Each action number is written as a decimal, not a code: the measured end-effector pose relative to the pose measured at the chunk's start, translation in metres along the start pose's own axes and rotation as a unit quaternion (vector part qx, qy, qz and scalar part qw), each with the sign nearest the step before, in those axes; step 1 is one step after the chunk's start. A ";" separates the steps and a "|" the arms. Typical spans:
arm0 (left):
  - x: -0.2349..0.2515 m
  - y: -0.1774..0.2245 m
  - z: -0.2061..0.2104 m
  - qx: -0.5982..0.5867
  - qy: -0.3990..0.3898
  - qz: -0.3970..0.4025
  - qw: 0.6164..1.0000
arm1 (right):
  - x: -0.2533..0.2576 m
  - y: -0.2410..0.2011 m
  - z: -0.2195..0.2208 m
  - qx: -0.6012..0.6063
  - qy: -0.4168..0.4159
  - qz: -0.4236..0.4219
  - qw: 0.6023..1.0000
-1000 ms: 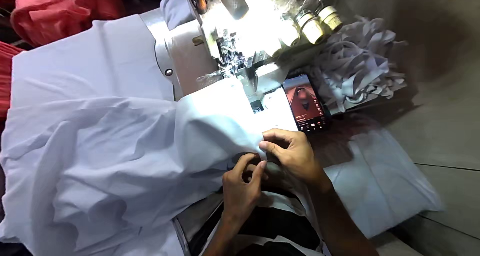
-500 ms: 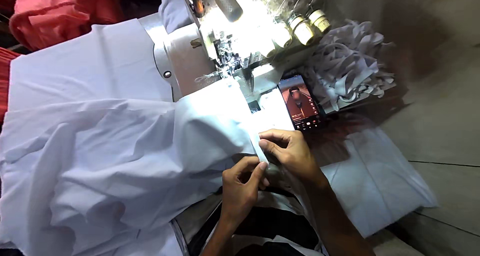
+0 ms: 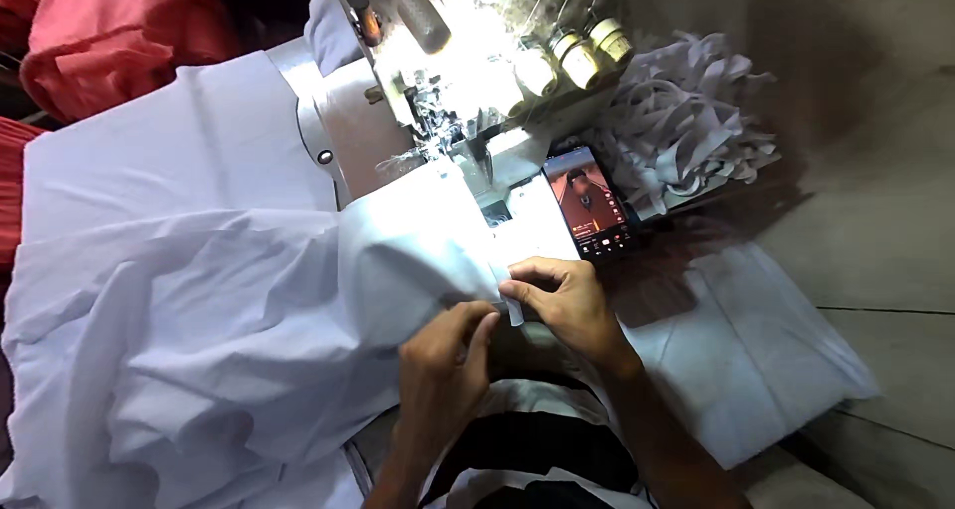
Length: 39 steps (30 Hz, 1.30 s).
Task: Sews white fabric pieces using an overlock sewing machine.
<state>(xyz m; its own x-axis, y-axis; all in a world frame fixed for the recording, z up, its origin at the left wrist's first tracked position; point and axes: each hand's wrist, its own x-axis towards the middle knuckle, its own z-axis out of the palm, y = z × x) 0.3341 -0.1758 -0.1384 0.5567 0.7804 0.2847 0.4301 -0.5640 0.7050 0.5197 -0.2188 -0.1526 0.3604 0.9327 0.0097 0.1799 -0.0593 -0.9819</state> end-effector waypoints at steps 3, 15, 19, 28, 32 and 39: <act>0.046 -0.003 -0.025 0.112 -0.029 0.169 0.979 | -0.001 0.001 0.000 -0.010 -0.003 -0.008 1.000; 0.101 -0.007 -0.024 0.161 -0.150 0.300 0.928 | 0.002 0.001 -0.005 -0.032 -0.015 0.016 0.999; 0.023 -0.003 -0.005 -0.294 -0.210 0.020 0.932 | 0.000 -0.005 -0.007 -0.027 -0.024 0.019 0.999; -0.052 -0.032 0.065 -0.788 0.022 -0.102 0.607 | -0.004 -0.033 -0.008 0.143 -0.078 0.002 0.987; -0.075 -0.022 0.025 -0.737 0.201 -0.095 0.638 | -0.004 -0.015 0.001 0.113 -0.045 0.006 0.993; -0.049 -0.009 0.015 -0.664 0.388 -0.300 0.565 | -0.008 0.006 0.019 -0.020 0.031 -0.009 0.999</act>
<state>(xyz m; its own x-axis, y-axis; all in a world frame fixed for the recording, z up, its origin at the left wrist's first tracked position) 0.3136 -0.2123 -0.1685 -0.1073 0.8970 -0.4287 -0.8227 0.1621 0.5449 0.5004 -0.2195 -0.1621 0.4134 0.9097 0.0406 0.2225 -0.0577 -0.9732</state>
